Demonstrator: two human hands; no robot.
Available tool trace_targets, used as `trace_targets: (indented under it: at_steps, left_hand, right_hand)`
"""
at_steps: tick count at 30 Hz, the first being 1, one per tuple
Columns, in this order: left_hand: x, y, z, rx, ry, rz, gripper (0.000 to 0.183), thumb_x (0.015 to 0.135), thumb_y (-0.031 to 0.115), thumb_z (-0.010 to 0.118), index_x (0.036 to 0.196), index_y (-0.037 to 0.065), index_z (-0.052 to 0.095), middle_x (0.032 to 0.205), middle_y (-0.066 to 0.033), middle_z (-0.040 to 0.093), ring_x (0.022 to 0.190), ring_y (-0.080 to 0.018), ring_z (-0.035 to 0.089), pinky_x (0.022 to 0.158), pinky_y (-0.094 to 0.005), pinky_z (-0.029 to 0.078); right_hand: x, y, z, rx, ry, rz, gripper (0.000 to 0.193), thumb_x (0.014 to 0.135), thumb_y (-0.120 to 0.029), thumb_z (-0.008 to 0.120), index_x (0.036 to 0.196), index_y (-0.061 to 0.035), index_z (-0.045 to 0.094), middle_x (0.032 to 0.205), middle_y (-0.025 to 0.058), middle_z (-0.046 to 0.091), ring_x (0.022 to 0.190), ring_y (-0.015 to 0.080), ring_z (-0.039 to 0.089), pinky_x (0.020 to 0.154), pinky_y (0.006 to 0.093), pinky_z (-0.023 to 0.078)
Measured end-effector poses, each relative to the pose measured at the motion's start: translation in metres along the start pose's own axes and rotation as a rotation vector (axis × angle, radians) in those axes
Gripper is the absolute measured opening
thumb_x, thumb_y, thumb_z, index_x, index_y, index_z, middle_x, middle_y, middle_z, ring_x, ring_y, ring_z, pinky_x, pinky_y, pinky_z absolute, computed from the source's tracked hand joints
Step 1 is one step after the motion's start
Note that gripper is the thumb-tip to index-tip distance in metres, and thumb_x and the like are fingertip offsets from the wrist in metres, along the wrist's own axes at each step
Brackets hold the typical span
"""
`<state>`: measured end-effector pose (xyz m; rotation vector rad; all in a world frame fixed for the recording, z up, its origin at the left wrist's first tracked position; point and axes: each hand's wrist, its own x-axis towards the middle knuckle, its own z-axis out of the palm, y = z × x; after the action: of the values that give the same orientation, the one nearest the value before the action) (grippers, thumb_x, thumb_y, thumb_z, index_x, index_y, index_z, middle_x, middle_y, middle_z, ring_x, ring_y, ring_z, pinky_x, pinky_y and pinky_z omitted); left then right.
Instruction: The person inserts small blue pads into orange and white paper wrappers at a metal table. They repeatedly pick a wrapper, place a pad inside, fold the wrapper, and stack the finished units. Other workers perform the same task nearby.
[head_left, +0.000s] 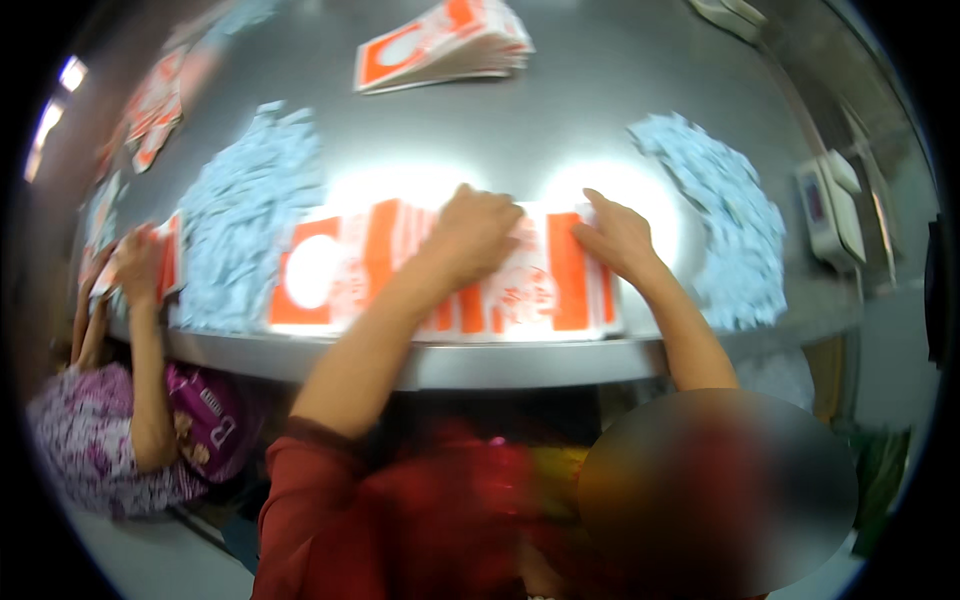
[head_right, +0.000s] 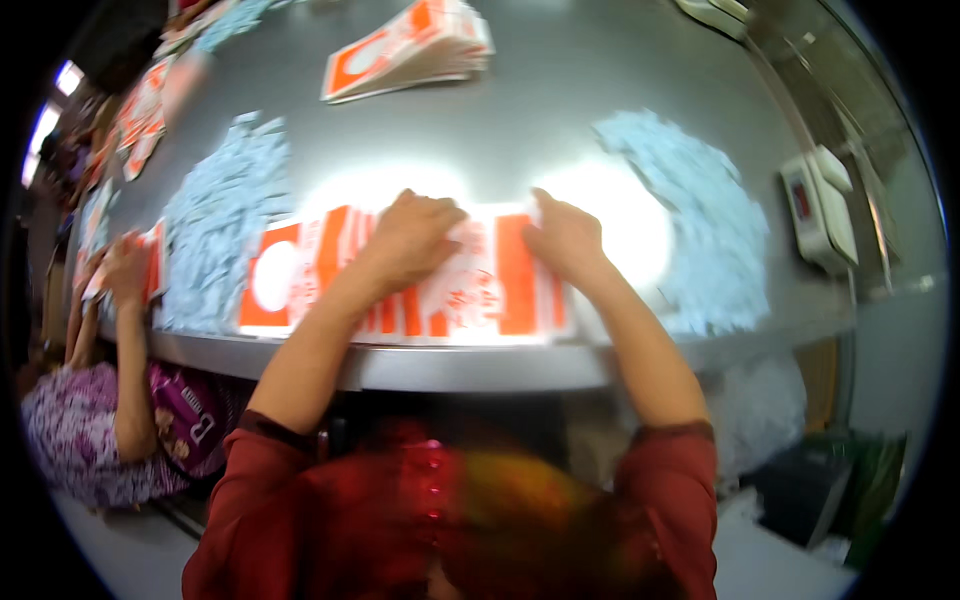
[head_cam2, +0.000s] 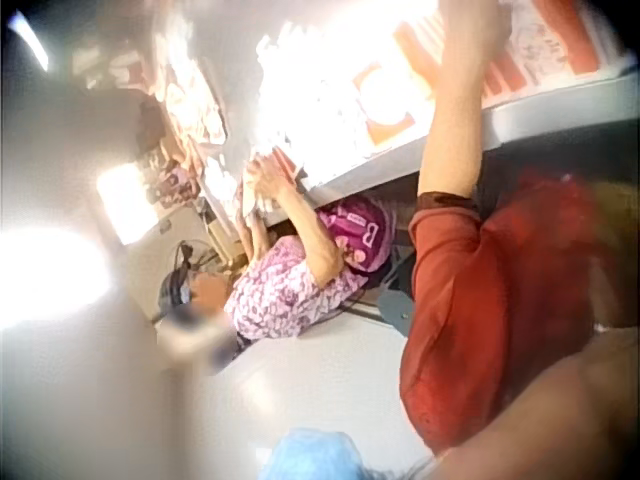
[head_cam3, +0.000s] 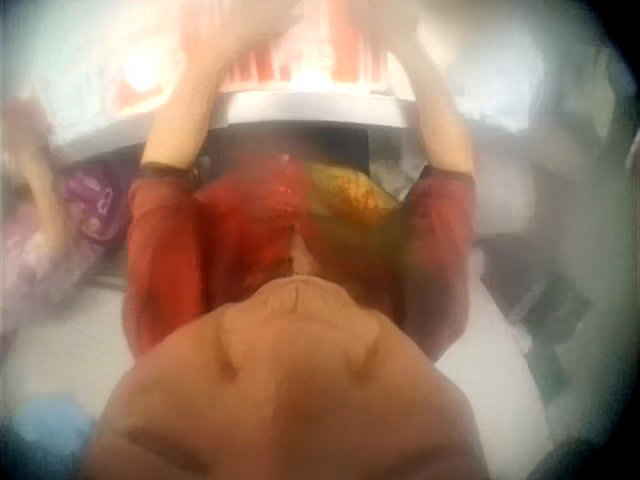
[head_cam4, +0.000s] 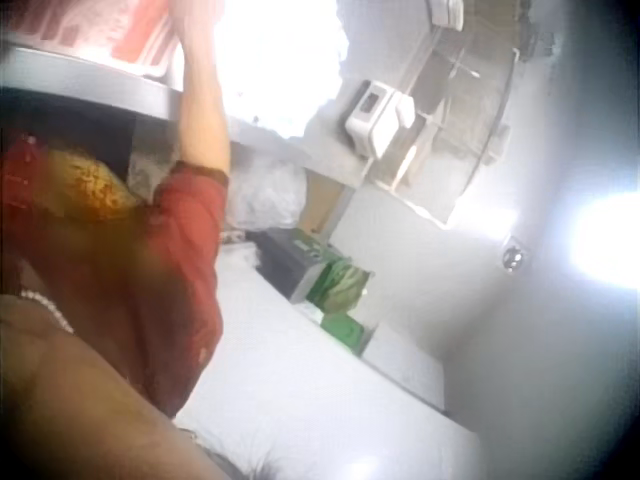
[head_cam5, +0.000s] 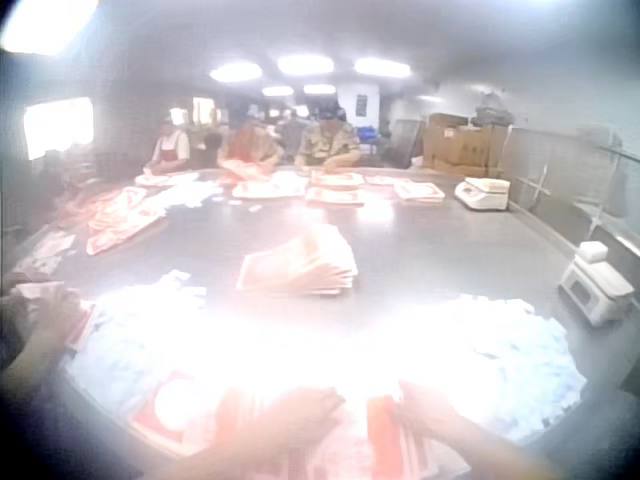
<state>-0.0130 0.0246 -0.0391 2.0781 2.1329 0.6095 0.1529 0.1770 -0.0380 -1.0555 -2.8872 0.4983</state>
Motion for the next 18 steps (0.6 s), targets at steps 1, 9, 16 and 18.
trace_targets:
  at_steps: [1, 9, 16, 18]
  left_hand:
    - [0.002, 0.002, -0.001, 0.025, -0.052, -0.050, 0.024, 0.080, 0.016, 0.059, 0.100, 0.004, 0.060, 0.097, -0.0114, 0.061, 0.091, -0.0279, 0.057, 0.086, -0.0384, 0.040]
    - [0.007, 0.008, 0.019, 0.059, -0.022, -0.031, 0.033, 0.081, 0.008, 0.053, 0.114, 0.002, 0.053, 0.105, -0.0113, 0.055, 0.090, -0.0240, 0.058, 0.087, -0.0402, 0.035]
    - [0.003, 0.008, 0.015, -0.052, 0.064, -0.072, 0.022, 0.082, 0.017, 0.056, 0.102, 0.007, 0.059, 0.094, -0.0072, 0.058, 0.083, -0.0227, 0.056, 0.082, -0.0360, 0.037]
    - [0.005, 0.008, 0.011, -0.073, 0.087, -0.091, 0.016, 0.081, 0.020, 0.059, 0.092, 0.009, 0.061, 0.089, -0.0061, 0.059, 0.079, -0.0232, 0.054, 0.078, -0.0346, 0.038]
  right_hand:
    - [0.000, -0.001, -0.001, -0.013, -0.008, -0.031, 0.048, 0.079, -0.029, 0.051, 0.120, -0.0037, 0.054, 0.094, 0.0181, 0.065, 0.092, 0.0332, 0.061, 0.081, 0.0422, 0.046]
    - [-0.012, 0.014, 0.017, -0.040, 0.306, -0.270, 0.028, 0.081, -0.019, 0.060, 0.106, -0.0053, 0.062, 0.078, 0.0127, 0.057, 0.065, 0.0287, 0.059, 0.060, 0.0374, 0.047]
    - [-0.022, -0.005, 0.004, 0.730, 0.290, -0.346, 0.011, 0.084, -0.010, 0.061, 0.089, 0.0002, 0.061, 0.072, 0.0028, 0.055, 0.060, 0.0126, 0.050, 0.059, 0.0251, 0.042]
    - [-0.026, -0.012, 0.001, 0.922, 0.258, -0.324, 0.018, 0.090, -0.016, 0.058, 0.084, 0.0011, 0.062, 0.071, -0.0003, 0.058, 0.059, 0.0075, 0.048, 0.054, 0.0215, 0.040]
